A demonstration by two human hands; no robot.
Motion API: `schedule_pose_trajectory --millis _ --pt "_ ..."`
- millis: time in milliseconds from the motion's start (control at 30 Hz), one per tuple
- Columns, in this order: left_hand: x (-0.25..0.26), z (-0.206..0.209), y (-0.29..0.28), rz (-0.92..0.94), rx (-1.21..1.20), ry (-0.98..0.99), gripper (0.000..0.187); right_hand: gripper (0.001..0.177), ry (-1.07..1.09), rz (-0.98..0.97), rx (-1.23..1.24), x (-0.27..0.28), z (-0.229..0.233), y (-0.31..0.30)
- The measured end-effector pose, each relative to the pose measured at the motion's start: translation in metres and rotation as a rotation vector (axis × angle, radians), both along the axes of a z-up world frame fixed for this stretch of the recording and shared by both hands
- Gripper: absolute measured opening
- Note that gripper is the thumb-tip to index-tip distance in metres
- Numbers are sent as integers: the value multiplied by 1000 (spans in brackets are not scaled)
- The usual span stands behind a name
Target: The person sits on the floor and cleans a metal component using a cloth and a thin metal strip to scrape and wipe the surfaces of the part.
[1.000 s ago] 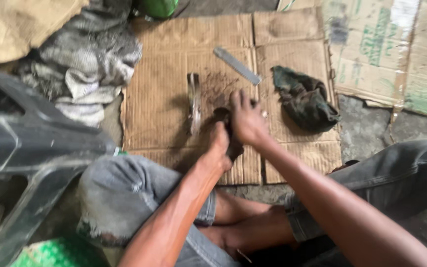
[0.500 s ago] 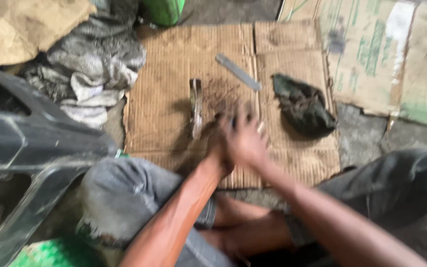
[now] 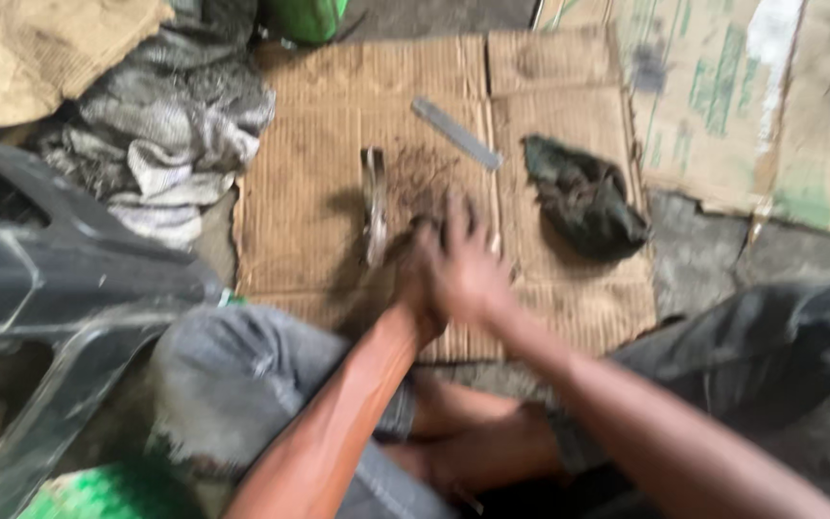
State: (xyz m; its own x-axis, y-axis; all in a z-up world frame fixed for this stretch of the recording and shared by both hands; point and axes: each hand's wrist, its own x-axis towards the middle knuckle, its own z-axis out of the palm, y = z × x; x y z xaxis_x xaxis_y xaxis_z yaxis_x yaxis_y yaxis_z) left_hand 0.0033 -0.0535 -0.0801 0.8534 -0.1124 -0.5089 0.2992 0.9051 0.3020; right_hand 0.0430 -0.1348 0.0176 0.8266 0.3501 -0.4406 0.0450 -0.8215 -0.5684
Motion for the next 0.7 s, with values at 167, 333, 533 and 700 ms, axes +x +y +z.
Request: schedule_pose_trajectory --millis 167,333,533,700 --pt "-13 -21 -3 36 55 70 54 79 -276 240 -78 26 -40 -13" --pt "4 -46 5 47 -25 132 48 65 -523 444 -138 7 -43 -18" --pt "0 21 0 19 247 304 48 70 -482 350 -120 28 -49 -18" --pt "8 33 7 -65 396 187 40 78 -97 91 177 -18 -30 -29"
